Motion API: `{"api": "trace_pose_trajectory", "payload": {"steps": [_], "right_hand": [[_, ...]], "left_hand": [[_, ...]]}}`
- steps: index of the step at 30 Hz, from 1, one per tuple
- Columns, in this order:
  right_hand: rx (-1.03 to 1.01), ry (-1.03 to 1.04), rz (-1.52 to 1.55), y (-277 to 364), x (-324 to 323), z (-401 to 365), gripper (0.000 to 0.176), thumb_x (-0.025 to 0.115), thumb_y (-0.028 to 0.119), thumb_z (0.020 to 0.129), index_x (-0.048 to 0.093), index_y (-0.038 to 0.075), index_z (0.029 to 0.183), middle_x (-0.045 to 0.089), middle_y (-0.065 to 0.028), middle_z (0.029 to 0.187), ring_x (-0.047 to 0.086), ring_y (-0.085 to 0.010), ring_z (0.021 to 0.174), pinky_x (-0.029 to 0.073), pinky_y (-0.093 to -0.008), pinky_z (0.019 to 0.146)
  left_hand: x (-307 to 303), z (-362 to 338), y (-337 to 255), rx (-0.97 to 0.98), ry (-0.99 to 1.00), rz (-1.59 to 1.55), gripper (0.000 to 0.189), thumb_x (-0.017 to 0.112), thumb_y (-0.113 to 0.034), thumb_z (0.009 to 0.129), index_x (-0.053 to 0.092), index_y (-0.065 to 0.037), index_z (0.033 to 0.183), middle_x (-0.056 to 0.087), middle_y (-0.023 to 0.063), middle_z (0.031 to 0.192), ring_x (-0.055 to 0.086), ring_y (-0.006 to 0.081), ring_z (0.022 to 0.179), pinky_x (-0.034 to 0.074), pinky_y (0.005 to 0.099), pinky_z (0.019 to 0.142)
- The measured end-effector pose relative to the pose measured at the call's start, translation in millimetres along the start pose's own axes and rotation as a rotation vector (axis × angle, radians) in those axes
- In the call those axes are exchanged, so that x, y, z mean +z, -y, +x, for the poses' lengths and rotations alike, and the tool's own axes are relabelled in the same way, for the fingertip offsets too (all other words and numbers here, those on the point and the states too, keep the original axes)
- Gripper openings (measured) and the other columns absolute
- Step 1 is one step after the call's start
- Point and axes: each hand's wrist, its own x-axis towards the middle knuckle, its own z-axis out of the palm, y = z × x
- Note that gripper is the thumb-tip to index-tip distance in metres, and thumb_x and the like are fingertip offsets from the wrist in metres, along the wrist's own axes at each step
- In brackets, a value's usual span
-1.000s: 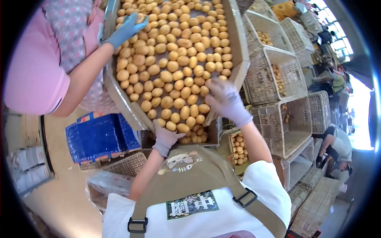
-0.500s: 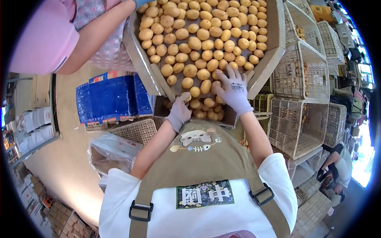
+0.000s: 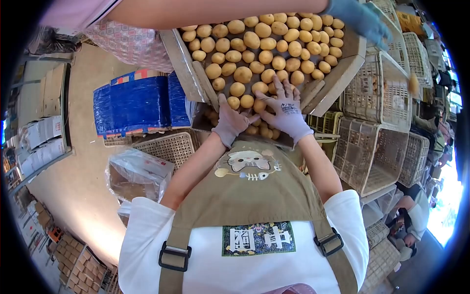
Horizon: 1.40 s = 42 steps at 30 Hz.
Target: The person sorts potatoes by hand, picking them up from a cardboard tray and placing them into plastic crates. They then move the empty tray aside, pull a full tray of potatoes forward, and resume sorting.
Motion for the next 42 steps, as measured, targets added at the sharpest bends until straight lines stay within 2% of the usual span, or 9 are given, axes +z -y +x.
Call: {"api": "trace_pose_trajectory", "payload": {"steps": [9, 16, 22, 25, 31, 34, 37, 39, 42], "right_hand": [[0.023, -0.054, 0.012, 9, -9, 34, 0.03, 0.066, 0.038, 0.085, 0.075, 0.025, 0.111, 0.055, -0.0092, 0.142, 0.049, -0.0338, 0.132, 0.033, -0.0607, 0.107], [-0.041, -0.368, 0.105, 13, -14, 55, 0.023, 0.066, 0.021, 0.085, 0.071, 0.015, 0.107, 0.068, -0.0098, 0.112, 0.067, -0.0294, 0.097, 0.051, -0.0457, 0.083], [0.057, 0.247, -0.078, 60, 6, 92, 0.052, 0.067, 0.016, 0.083, 0.053, 0.019, 0.133, 0.063, -0.0166, 0.119, 0.068, -0.0379, 0.098, 0.053, -0.0464, 0.082], [-0.002, 0.153, 0.019, 41, 10, 80, 0.054, 0.073, 0.023, 0.079, 0.055, 0.018, 0.129, 0.064, -0.0172, 0.108, 0.067, -0.0369, 0.099, 0.053, -0.0465, 0.081], [0.053, -0.341, 1.38, 21, -66, 27, 0.069, 0.078, 0.011, 0.076, 0.042, 0.005, 0.135, 0.054, -0.0092, 0.119, 0.054, -0.017, 0.105, 0.048, -0.0341, 0.095], [-0.174, -0.834, 1.051, 11, -168, -10, 0.071, 0.079, 0.013, 0.073, 0.044, 0.005, 0.134, 0.058, -0.0172, 0.124, 0.061, -0.024, 0.095, 0.052, -0.0337, 0.086], [-0.631, -1.418, 0.558, -13, -252, -53, 0.089, 0.06, 0.07, 0.086, 0.041, 0.0, 0.137, 0.063, -0.0232, 0.117, 0.066, -0.031, 0.097, 0.055, -0.0445, 0.089], [-0.628, -1.474, 0.062, -40, -300, -50, 0.088, 0.053, 0.065, 0.092, 0.032, -0.001, 0.145, 0.061, -0.0242, 0.123, 0.065, -0.0324, 0.101, 0.053, -0.045, 0.094], [0.358, -1.433, -0.114, -110, -318, -14, 0.073, 0.061, 0.037, 0.096, 0.03, 0.005, 0.154, 0.054, -0.0243, 0.138, 0.06, -0.0351, 0.118, 0.049, -0.0433, 0.105]], "left_hand": [[-85, 46, -6, 0.074, 0.182, 0.567, 0.056, 0.041, -0.05, 0.101, 0.043, -0.015, 0.144, 0.042, 0.009, 0.149, 0.035, 0.0313, 0.141, 0.026, 0.0659, 0.114], [5, -5, -5, -0.014, -0.127, 0.048, 0.076, 0.052, -0.064, 0.094, 0.037, -0.014, 0.15, 0.034, 0.0057, 0.156, 0.029, 0.0303, 0.147, 0.024, 0.063, 0.116], [4, 7, -14, -0.126, 0.104, -0.132, 0.092, 0.033, -0.081, 0.09, 0.03, -0.017, 0.156, 0.034, 0.0127, 0.159, 0.038, 0.0355, 0.144, 0.033, 0.066, 0.112], [8, -1, -8, -0.061, 0.058, 0.05, 0.089, 0.031, -0.081, 0.089, 0.033, -0.02, 0.155, 0.035, 0.0128, 0.158, 0.038, 0.0348, 0.143, 0.033, 0.065, 0.112], [-6, 4, -6, -0.054, 0.159, -0.011, 0.091, 0.036, -0.08, 0.089, 0.023, -0.023, 0.158, 0.023, 0.007, 0.164, 0.022, 0.0357, 0.151, 0.015, 0.0731, 0.115], [-5, 4, -8, -0.094, 0.158, -0.055, 0.091, 0.038, -0.078, 0.09, 0.017, -0.023, 0.16, 0.014, 0.006, 0.167, 0.015, 0.0379, 0.153, 0.013, 0.0743, 0.115], [-4, 2, -9, -0.05, 0.181, 0.035, 0.092, 0.039, -0.078, 0.089, 0.017, -0.024, 0.16, 0.013, 0.0053, 0.167, 0.014, 0.0378, 0.153, 0.017, 0.0744, 0.114], [-15, 10, -11, -0.144, 0.167, -0.11, 0.092, 0.039, -0.078, 0.089, 0.017, -0.024, 0.16, 0.012, 0.0053, 0.167, 0.015, 0.0373, 0.153, 0.019, 0.0741, 0.114], [-13, 10, -11, -0.162, 0.119, -0.121, 0.096, 0.046, -0.076, 0.087, 0.017, -0.02, 0.159, 0.016, 0.0101, 0.165, 0.017, 0.0403, 0.151, 0.018, 0.0726, 0.117]]}}
